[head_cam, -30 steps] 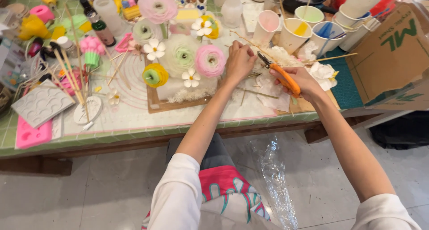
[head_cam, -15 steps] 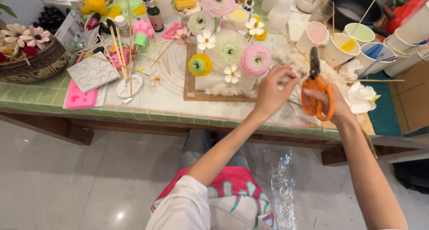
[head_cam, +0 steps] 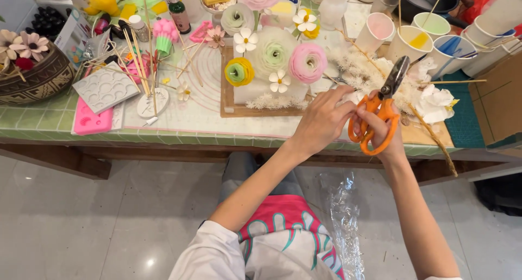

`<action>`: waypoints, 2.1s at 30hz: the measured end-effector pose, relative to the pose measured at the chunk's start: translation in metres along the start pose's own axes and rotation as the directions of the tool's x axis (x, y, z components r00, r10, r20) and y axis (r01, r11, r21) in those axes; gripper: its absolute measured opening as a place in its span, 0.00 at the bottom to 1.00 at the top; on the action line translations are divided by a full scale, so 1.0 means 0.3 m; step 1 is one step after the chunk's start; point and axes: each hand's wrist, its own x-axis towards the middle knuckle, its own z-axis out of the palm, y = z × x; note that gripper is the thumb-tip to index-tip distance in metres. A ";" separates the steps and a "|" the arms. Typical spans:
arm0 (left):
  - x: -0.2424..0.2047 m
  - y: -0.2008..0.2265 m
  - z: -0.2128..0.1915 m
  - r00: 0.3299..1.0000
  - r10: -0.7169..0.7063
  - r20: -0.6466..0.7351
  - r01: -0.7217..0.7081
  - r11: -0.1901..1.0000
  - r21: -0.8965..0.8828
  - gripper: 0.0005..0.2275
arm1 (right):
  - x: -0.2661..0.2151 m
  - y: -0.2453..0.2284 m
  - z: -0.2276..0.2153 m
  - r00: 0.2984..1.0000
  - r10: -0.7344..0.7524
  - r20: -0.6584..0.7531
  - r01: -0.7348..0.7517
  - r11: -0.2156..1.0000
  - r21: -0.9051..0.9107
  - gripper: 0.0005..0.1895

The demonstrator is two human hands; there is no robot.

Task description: Trimming and arranging decorative dried plants and flowers into a floral display.

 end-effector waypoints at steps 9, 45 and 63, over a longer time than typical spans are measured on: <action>-0.118 0.092 -0.013 0.916 -0.337 -0.219 0.278 0.925 -0.259 0.06 | -0.058 0.117 -0.029 0.994 0.014 -0.109 0.034 0.903 0.428 0.16; -0.319 -0.312 -0.484 0.915 -0.158 -0.372 0.265 0.930 0.256 0.05 | 0.042 0.313 0.057 0.978 0.093 0.185 -0.161 0.901 0.402 0.13; -0.294 -0.394 -0.486 0.999 0.047 -0.027 -0.027 0.870 0.493 0.05 | 0.050 0.314 0.052 0.975 0.132 0.178 -0.197 0.883 0.425 0.13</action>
